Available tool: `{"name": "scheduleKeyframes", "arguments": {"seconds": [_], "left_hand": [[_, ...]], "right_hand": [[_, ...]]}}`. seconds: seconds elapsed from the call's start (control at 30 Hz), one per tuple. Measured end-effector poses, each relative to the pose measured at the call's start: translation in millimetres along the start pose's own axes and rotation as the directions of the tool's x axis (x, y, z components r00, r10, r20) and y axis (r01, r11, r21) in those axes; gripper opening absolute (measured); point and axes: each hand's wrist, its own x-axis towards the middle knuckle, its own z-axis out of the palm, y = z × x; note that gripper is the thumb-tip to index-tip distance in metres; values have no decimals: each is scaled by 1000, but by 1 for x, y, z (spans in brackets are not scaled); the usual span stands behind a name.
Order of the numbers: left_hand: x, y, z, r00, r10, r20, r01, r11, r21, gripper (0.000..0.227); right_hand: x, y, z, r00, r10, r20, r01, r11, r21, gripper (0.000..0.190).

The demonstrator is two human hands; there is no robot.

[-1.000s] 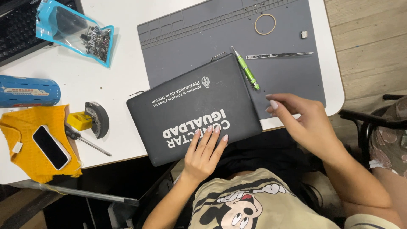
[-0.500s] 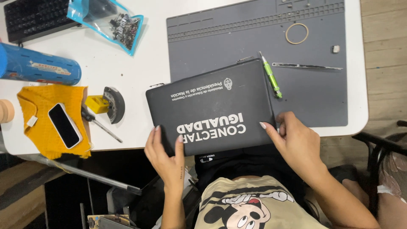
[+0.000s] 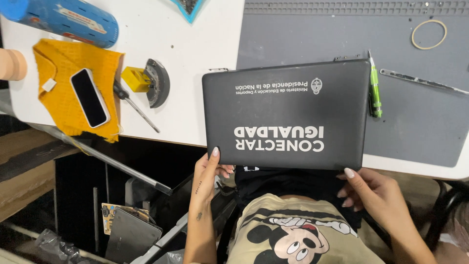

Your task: The person assembles a laptop by attaching the back cover to the main body and securing it. They then open the laptop to check the screen and keyboard area.

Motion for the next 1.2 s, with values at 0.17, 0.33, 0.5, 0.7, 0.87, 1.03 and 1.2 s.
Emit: {"name": "scheduleKeyframes", "arguments": {"seconds": [0.17, 0.33, 0.5, 0.7, 0.87, 1.03, 1.2], "left_hand": [[12, -28, 5, 978, 207, -18, -207, 975, -82, 47], [27, -68, -4, 935, 343, -91, -353, 922, -160, 50], [27, -77, -3, 931, 349, -110, -364, 916, -168, 48], [16, -106, 31, 922, 355, 157, -315, 920, -231, 47], [2, -87, 83, 917, 290, 272, -211, 935, -285, 44], [0, -75, 88, 952, 276, 132, -227, 927, -298, 37], [15, -100, 56, 949, 307, 65, -263, 890, -373, 37]], "right_hand": [[23, 41, 33, 948, -155, 277, -23, 837, 547, 60], [45, 76, 60, 970, -214, 116, 104, 794, 599, 59], [46, 79, 61, 956, -292, -35, 257, 773, 580, 54], [34, 48, 68, 952, -306, -8, 266, 814, 516, 76], [33, 66, 81, 958, -281, 53, 210, 817, 538, 60], [24, 55, 72, 924, -345, 168, 209, 820, 533, 52], [14, 38, 42, 943, -318, 101, 239, 854, 462, 31]]}}
